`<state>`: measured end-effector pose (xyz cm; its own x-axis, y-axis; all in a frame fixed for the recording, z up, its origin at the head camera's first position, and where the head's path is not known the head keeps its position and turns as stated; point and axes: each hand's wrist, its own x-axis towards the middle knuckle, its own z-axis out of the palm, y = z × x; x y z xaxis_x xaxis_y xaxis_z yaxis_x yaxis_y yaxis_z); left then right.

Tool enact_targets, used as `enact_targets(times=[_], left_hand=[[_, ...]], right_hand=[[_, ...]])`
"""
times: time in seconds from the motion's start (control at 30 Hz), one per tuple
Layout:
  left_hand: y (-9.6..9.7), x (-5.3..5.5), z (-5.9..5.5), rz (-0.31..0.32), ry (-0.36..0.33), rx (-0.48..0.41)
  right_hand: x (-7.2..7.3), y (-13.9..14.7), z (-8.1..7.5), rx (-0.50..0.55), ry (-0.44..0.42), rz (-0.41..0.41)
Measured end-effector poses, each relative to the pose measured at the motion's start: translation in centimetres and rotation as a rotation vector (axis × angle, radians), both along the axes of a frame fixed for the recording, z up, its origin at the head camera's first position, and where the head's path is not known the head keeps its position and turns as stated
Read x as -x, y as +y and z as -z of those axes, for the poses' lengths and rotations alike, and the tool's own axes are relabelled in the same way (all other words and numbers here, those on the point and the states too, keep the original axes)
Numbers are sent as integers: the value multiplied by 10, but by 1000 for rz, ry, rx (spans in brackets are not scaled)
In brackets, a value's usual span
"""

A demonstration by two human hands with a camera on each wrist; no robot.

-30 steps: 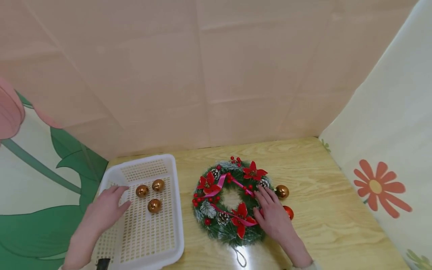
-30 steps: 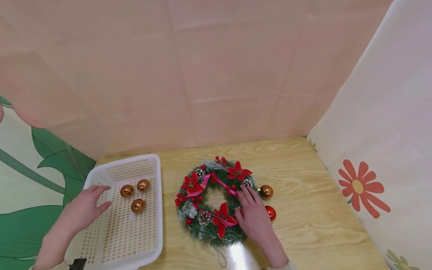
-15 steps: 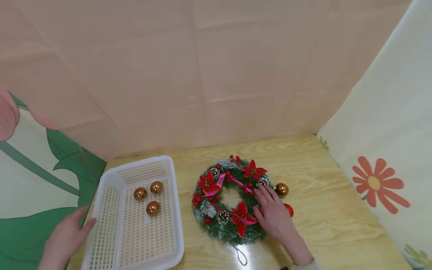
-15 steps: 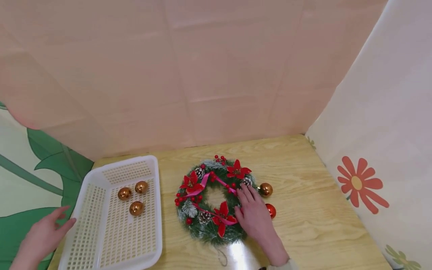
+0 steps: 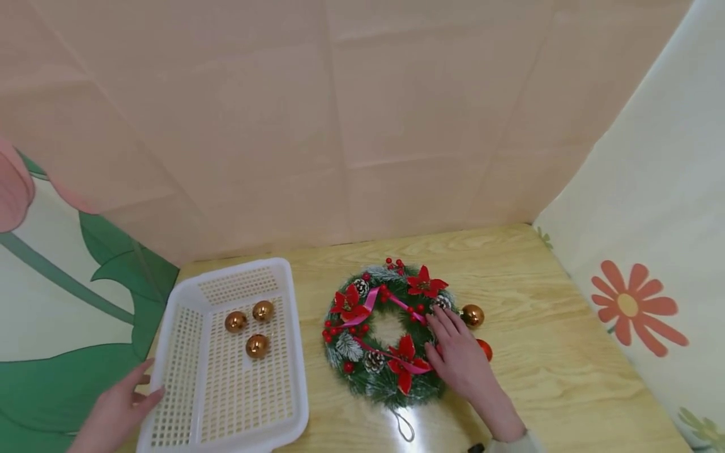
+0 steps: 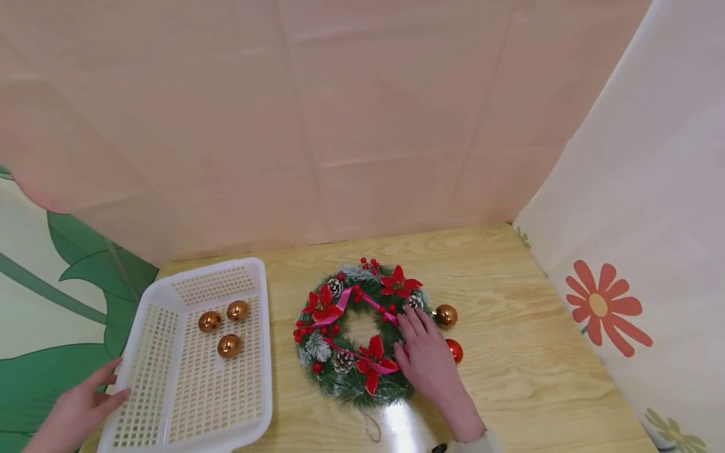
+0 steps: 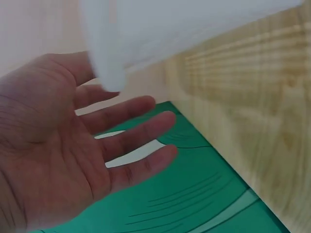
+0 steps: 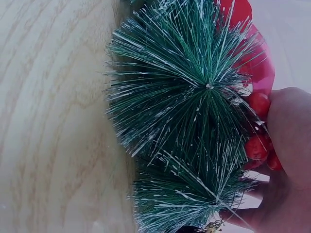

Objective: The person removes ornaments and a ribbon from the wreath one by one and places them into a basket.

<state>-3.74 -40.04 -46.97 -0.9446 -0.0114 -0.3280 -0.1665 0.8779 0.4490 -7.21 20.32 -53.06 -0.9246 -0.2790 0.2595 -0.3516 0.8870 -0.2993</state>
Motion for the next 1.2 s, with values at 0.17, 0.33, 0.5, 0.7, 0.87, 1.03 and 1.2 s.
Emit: enact_targets(times=[0.17,0.33,0.5,0.7,0.87,1.03,1.2], left_hand=[[2,-4,6,13,26,36],[6,-7,9,1,20,72],[10,-11,10,6,113,108],[10,-15,15,-11,172,125],[11,-18,20,-36,208,116],[12,-19,20,-38,222,107],[13,-17,19,-36,214,113]], right_hand=[[-3,3,-2,64,2,-15],[-7,16,-4,160,105,-42],[-9,37,-7,164,194,-10],[-11,61,-2,81,166,54],[-14,72,4,-9,43,106],[-19,75,9,-23,-54,116],[-20,77,14,-22,-64,83]])
